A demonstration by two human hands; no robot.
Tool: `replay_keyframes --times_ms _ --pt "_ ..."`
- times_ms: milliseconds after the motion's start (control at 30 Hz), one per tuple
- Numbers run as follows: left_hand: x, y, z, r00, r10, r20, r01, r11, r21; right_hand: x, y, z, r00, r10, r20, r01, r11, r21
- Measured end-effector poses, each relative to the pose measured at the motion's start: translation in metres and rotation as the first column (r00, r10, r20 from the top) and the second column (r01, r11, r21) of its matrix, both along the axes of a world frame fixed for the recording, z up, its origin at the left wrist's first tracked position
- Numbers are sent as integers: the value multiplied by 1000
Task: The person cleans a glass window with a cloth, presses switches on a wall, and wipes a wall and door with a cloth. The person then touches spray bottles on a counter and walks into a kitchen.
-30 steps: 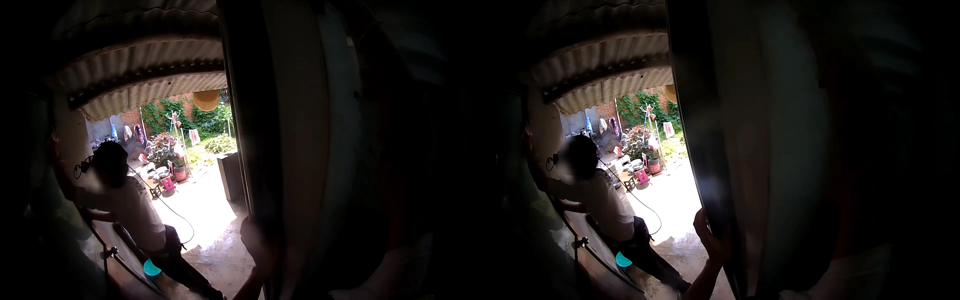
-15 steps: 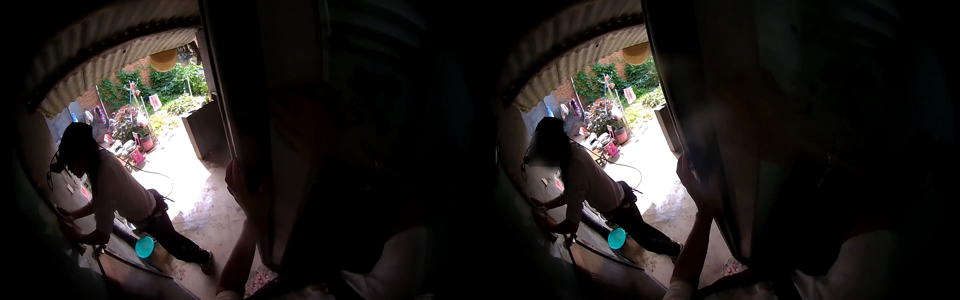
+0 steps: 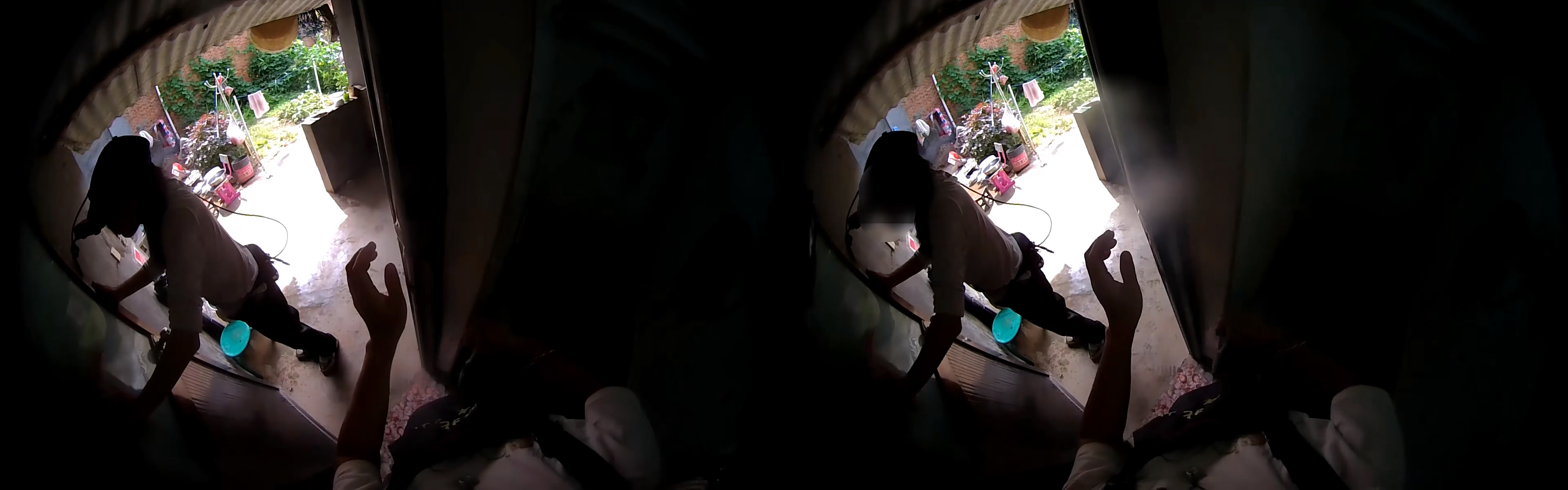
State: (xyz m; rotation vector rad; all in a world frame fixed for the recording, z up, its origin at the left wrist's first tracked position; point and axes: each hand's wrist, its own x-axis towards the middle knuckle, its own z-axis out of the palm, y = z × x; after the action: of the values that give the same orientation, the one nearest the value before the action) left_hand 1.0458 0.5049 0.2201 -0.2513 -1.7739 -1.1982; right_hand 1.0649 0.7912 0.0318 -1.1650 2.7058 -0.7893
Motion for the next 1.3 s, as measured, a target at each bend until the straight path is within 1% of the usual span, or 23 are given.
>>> replay_keyframes --times_ms 133,200,233,267,300,333,367,433,467,500,600,767,800,833,900,933,967,1000,1033,1067,1133,1200,1300 --pt "9 0 -2 999 4 49 -8 997 82 -4 47 64 967 -229 -117 235 971 47" --pt "24 17 -4 965 -219 142 224 974 -21 7 67 103 923 -348 -164 362 930 64" --pt "31 30 -4 925 -320 207 334 942 -37 24 49 147 879 -402 257 466 841 -275" --pt "29 40 -25 842 -455 290 488 871 -50 39 24 187 740 -247 625 624 598 -503" --pt "43 57 -12 820 -484 305 552 810 -199 44 16 195 741 -247 624 625 595 -505" --pt "53 72 -13 728 -537 426 658 722 -215 50 11 200 817 -206 539 496 727 -474" --pt "64 87 -10 753 -525 397 632 746 -212 56 7 206 879 -145 455 355 835 -420" --pt "71 96 -21 776 -506 377 603 770 -207 64 1 236 900 -26 435 221 888 -404" --pt "63 93 -36 715 -556 423 587 807 66 65 1 248 909 94 406 76 921 -383" --pt "58 91 -51 651 -613 448 516 790 332 70 3 249 893 -53 447 229 909 -348" --pt "49 78 7 851 -484 204 376 833 406 53 26 215 926 -164 341 293 881 -371" --pt "2 76 121 880 -469 69 453 875 172 50 53 176 943 -118 312 221 921 -319" --pt "-12 86 134 958 -280 54 282 959 -34 50 58 167 959 -92 270 160 957 -243" --pt "-25 99 146 996 -87 0 85 968 -235 52 61 166 915 -87 393 198 947 -252" --pt "-43 116 156 946 248 -207 -322 766 -556 55 62 169 915 -88 393 187 957 -222" --pt "-54 117 132 999 -38 2 36 946 -322 55 63 170 915 -94 392 182 964 -193" --pt "-66 115 98 923 -368 111 371 928 -6 53 67 165 907 -111 406 201 962 -185" --pt "-60 111 79 995 -64 82 86 949 -302 54 72 159 908 -105 406 196 962 -190" --pt "-47 106 58 974 226 -29 -204 806 -556 56 75 151 858 -146 493 291 929 -231" --pt "-34 112 37 957 290 15 -241 819 -521 55 76 146 800 -178 572 384 885 -262" --pt "-23 122 17 933 356 56 -285 824 -490 50 81 149 759 -187 624 415 877 -241" --pt "-22 123 8 960 280 17 -246 871 -426 48 79 156 709 -206 674 445 873 -201" --pt "-40 111 42 968 248 37 -201 855 -477 37 74 161 692 -292 660 438 897 -63"
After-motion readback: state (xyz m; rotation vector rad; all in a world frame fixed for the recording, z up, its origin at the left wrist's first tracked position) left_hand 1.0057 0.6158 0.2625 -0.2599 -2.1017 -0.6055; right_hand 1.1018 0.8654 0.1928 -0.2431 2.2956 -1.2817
